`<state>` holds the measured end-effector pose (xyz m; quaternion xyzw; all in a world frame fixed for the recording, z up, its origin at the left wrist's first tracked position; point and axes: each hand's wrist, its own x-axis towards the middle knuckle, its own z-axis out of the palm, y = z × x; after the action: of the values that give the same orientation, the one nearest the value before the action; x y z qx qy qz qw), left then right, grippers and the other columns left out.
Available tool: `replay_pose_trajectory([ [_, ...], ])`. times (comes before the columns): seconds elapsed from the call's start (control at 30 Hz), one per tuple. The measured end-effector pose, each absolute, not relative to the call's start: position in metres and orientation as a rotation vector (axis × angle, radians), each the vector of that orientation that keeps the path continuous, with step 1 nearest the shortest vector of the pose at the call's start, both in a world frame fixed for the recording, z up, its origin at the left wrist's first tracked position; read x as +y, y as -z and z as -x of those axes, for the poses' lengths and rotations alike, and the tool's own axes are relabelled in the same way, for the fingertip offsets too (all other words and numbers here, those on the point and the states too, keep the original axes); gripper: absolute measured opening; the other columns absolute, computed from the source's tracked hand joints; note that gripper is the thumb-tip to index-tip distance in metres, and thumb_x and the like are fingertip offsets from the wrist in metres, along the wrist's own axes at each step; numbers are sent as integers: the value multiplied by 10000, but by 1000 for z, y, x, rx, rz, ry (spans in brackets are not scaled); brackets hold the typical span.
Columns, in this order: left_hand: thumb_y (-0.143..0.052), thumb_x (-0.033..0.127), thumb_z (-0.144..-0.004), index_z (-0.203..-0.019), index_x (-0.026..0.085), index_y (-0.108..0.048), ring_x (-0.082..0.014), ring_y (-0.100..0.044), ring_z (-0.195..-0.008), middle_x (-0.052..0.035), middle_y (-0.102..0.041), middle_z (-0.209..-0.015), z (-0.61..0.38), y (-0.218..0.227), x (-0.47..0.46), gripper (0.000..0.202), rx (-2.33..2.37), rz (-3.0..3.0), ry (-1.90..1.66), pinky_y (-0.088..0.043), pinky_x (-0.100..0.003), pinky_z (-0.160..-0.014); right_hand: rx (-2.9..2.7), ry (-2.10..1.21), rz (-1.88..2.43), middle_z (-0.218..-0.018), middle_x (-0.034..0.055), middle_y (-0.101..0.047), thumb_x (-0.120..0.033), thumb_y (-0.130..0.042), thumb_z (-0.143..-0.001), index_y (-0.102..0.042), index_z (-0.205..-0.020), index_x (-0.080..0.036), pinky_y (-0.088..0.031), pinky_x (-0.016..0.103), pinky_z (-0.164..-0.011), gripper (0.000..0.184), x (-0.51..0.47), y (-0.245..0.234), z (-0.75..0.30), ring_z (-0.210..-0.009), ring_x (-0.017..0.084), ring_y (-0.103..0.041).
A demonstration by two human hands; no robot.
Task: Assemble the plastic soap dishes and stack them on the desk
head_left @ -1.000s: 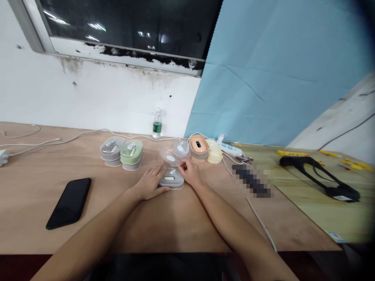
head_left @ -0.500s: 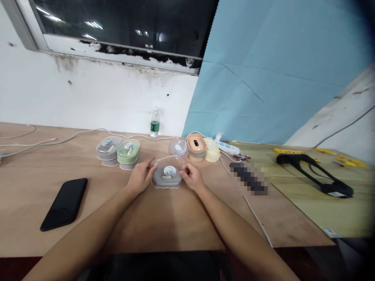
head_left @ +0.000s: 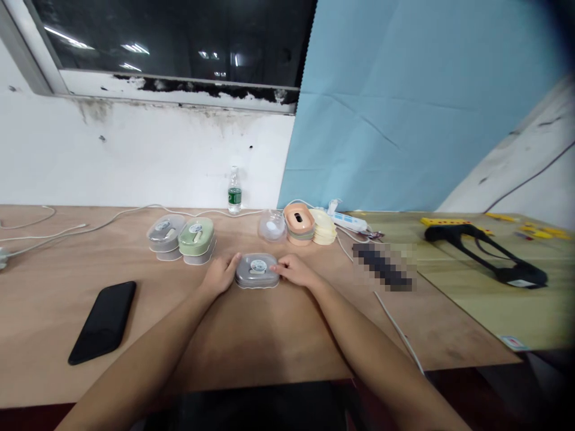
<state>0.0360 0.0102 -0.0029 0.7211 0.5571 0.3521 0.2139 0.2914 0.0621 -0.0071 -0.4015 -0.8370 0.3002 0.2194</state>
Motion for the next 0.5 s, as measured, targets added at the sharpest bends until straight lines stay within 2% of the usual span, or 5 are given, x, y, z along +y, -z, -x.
replay_pose_trajectory([
  [0.1, -374, 581, -899, -1119, 194, -637, -226, -631, -908, -63, -683, -997, -35, 2, 8, 518, 1466, -2100, -902, -467, -323, -807, -2267, -868, 1172, -453, -23, -475, -629, -452, -844, -492, -502, -167, -243, 219, -457, 576, 63, 6, -294, -452, 88, -400],
  [0.23, -610, 642, -722, -1373, 149, -447, -301, -516, -1186, -147, -518, -1320, -33, 6, 7, 832, 1492, -2235, -850, -402, -405, -1008, -2217, -859, 1241, -485, 9, -561, -616, -422, -865, -540, -511, -164, -300, 223, -477, 586, 64, 6, -295, -472, 110, -487],
  [0.33, -644, 631, -697, -1421, 130, -362, -316, -421, -1293, -162, -429, -1421, -32, 11, 9, 925, 1455, -2263, -876, -346, -434, -1073, -2230, -818, 1257, -479, 9, -560, -609, -400, -880, -531, -499, -167, -301, 228, -493, 598, 64, 5, -295, -479, 113, -492],
  [0.5, -649, 584, -724, -1339, 171, -471, -293, -505, -1222, -125, -525, -1350, -30, 12, 12, 762, 1437, -2232, -935, -408, -430, -1029, -2266, -689, 1254, -458, -16, -471, -634, -364, -885, -460, -485, -176, -239, 236, -482, 616, 63, 5, -294, -477, 102, -416],
])
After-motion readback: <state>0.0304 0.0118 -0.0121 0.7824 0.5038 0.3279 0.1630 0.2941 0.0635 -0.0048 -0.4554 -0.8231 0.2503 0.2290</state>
